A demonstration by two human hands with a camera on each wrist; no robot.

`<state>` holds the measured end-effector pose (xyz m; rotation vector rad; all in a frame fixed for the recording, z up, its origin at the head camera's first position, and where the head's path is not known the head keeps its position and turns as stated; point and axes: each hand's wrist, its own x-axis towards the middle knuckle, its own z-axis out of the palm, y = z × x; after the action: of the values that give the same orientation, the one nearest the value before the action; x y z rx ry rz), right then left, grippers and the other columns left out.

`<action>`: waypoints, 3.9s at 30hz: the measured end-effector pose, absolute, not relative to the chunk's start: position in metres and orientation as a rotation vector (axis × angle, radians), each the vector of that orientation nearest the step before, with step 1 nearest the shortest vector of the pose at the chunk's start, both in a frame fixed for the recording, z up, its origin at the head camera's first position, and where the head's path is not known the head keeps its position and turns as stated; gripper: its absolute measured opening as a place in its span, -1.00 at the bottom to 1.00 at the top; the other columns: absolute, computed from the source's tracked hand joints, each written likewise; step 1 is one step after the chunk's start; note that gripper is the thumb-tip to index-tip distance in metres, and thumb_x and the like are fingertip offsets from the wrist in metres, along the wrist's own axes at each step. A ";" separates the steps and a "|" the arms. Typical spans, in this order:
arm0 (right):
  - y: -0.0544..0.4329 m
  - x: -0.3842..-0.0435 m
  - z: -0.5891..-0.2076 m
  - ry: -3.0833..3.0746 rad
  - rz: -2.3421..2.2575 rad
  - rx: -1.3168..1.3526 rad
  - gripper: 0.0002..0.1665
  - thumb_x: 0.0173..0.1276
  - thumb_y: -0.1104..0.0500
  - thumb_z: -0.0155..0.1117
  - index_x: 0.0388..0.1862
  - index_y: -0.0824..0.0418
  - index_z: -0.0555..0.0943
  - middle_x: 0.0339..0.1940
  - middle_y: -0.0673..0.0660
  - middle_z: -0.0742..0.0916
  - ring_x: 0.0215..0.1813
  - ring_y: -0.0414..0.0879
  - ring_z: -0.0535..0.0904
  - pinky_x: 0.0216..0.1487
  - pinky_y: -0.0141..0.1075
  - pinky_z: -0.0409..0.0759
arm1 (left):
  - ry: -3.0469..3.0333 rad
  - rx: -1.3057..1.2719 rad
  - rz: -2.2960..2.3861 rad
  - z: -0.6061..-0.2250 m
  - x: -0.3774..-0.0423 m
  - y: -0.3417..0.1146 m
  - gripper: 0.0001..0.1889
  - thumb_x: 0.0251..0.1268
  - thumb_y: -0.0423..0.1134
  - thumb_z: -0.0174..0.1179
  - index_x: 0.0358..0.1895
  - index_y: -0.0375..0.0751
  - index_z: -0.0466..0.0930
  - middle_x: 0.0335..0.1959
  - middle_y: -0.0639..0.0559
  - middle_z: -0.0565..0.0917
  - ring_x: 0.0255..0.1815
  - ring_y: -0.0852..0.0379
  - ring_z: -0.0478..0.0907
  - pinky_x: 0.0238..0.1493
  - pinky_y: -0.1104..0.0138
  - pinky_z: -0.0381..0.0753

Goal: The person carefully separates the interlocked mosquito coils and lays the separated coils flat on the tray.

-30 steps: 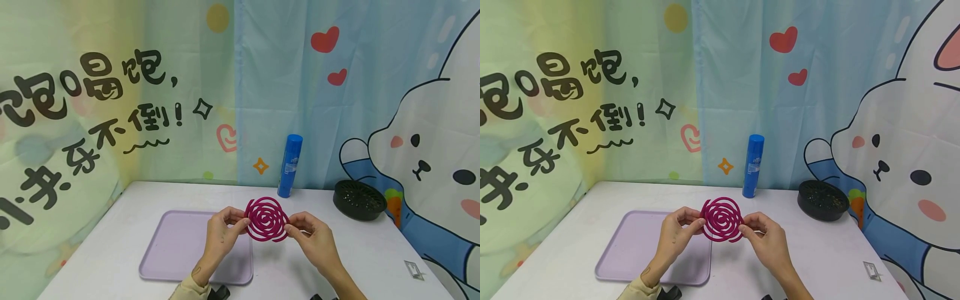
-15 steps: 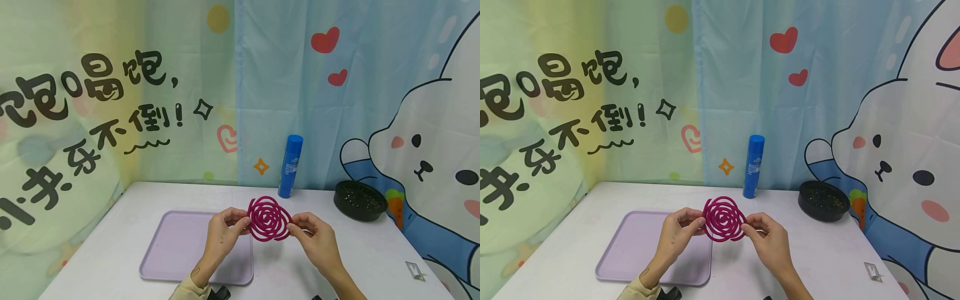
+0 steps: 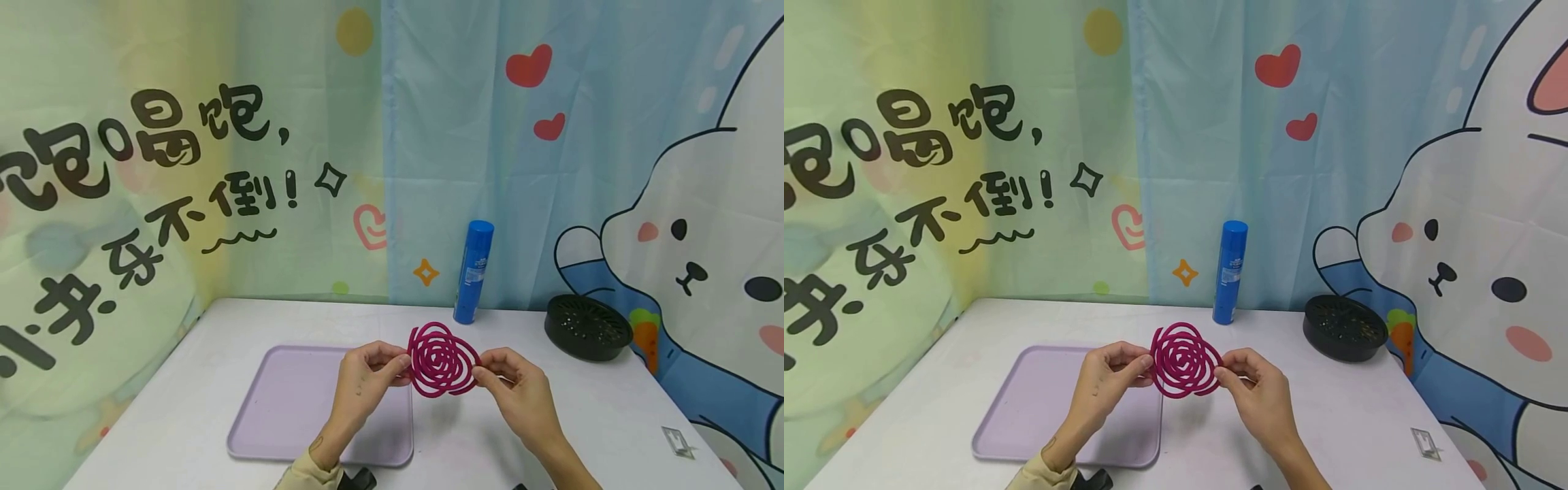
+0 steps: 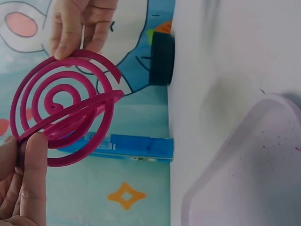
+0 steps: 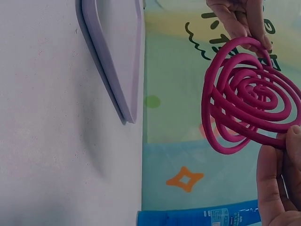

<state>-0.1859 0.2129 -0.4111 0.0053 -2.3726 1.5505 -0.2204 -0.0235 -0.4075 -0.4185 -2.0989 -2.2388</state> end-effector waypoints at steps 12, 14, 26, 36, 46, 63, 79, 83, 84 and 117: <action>0.216 -0.185 -0.411 -2.370 1.592 0.031 -0.77 0.41 0.24 0.35 -0.01 0.29 0.61 -0.19 0.16 0.77 -0.15 -0.08 0.76 -0.04 -0.45 0.69 | -2.093 -0.394 -2.341 -0.407 -0.223 -0.025 -0.77 0.17 -0.36 0.45 -0.19 -0.43 0.67 -0.38 -0.14 0.76 -0.42 0.10 0.76 -0.29 0.22 0.78; 0.216 -0.184 -0.411 -2.374 1.592 0.031 -0.78 0.41 0.25 0.34 -0.02 0.28 0.61 -0.19 0.16 0.77 -0.15 -0.07 0.76 -0.04 -0.45 0.68 | -2.095 -0.390 -2.362 -0.408 -0.223 -0.026 -0.74 0.15 -0.37 0.46 -0.16 -0.45 0.65 -0.38 -0.11 0.74 -0.42 0.12 0.75 -0.29 0.23 0.78; 0.221 -0.186 -0.412 -2.392 1.630 0.029 -0.79 0.42 0.27 0.33 -0.03 0.31 0.60 -0.21 0.17 0.77 -0.19 -0.14 0.74 -0.03 -0.49 0.65 | -2.199 -0.422 -2.374 -0.408 -0.229 -0.029 -0.56 0.11 -0.34 0.50 0.08 -0.26 0.62 -0.33 -0.04 0.63 -0.50 0.14 0.68 -0.33 0.32 0.74; 0.228 -0.187 -0.416 -2.394 1.678 0.063 -0.81 0.42 0.28 0.32 -0.04 0.30 0.60 -0.22 0.18 0.76 -0.19 -0.10 0.73 -0.04 -0.44 0.67 | -2.402 -0.624 -2.150 -0.410 -0.234 -0.030 -0.37 0.18 -0.18 0.48 0.34 0.25 0.52 0.10 -0.10 0.56 -0.11 0.10 0.60 -0.12 0.31 0.61; 0.228 -0.186 -0.415 -2.396 1.699 0.054 -0.77 0.41 0.29 0.33 -0.02 0.36 0.58 -0.23 0.19 0.76 -0.20 -0.10 0.72 -0.05 -0.43 0.67 | -2.459 -0.735 -2.106 -0.411 -0.230 -0.032 -0.42 0.25 -0.11 0.43 0.33 0.36 0.52 0.33 0.03 0.44 0.07 0.06 0.58 -0.02 0.22 0.60; 0.224 -0.186 -0.414 -2.395 1.773 -0.030 -0.75 0.41 0.33 0.31 0.03 0.36 0.57 -0.20 0.20 0.76 -0.18 -0.05 0.73 -0.04 -0.36 0.72 | -2.380 -0.907 -2.093 -0.420 -0.236 -0.034 -0.60 0.53 -0.15 0.14 0.36 0.19 0.47 0.41 0.13 0.48 0.42 -0.02 0.45 0.24 0.25 0.57; 0.221 -0.186 -0.414 -2.410 1.944 0.025 -0.76 0.40 0.38 0.29 0.01 0.40 0.56 -0.22 0.24 0.74 -0.17 0.04 0.72 -0.05 -0.28 0.74 | -2.297 -0.805 -2.079 -0.423 -0.236 -0.035 -0.78 0.47 -0.29 0.20 0.09 -0.06 0.64 0.08 0.02 0.70 0.23 0.09 0.59 0.24 0.31 0.53; 0.221 -0.186 -0.413 -2.415 1.971 0.035 -0.75 0.41 0.36 0.29 0.02 0.40 0.55 -0.21 0.24 0.74 -0.16 0.04 0.71 -0.04 -0.28 0.74 | -2.284 -0.825 -2.130 -0.426 -0.237 -0.038 -0.79 0.49 -0.31 0.16 0.08 -0.13 0.65 0.08 -0.09 0.70 0.14 0.05 0.62 0.19 0.35 0.58; 0.221 -0.186 -0.413 -2.415 1.982 0.033 -0.75 0.41 0.36 0.30 0.02 0.40 0.55 -0.21 0.24 0.74 -0.16 0.04 0.71 -0.04 -0.28 0.74 | -2.279 -0.831 -2.144 -0.426 -0.237 -0.038 -0.80 0.50 -0.31 0.16 0.08 -0.15 0.65 0.08 -0.12 0.70 0.11 0.06 0.63 0.18 0.36 0.59; 0.233 -0.190 -0.412 -2.382 2.038 0.030 -0.64 0.46 0.28 0.27 0.14 0.44 0.49 -0.15 0.24 0.75 -0.16 -0.02 0.71 -0.02 -0.29 0.73 | -2.260 -0.756 -2.166 -0.429 -0.239 -0.045 -0.82 0.42 -0.26 0.26 -0.04 -0.27 0.69 -0.12 -0.23 0.76 -0.18 0.20 0.71 -0.01 0.37 0.69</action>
<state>-0.1902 0.2330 -0.4121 0.0301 -2.3815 2.0375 -0.2392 -0.0445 -0.4294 -0.7557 -2.2601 -2.1665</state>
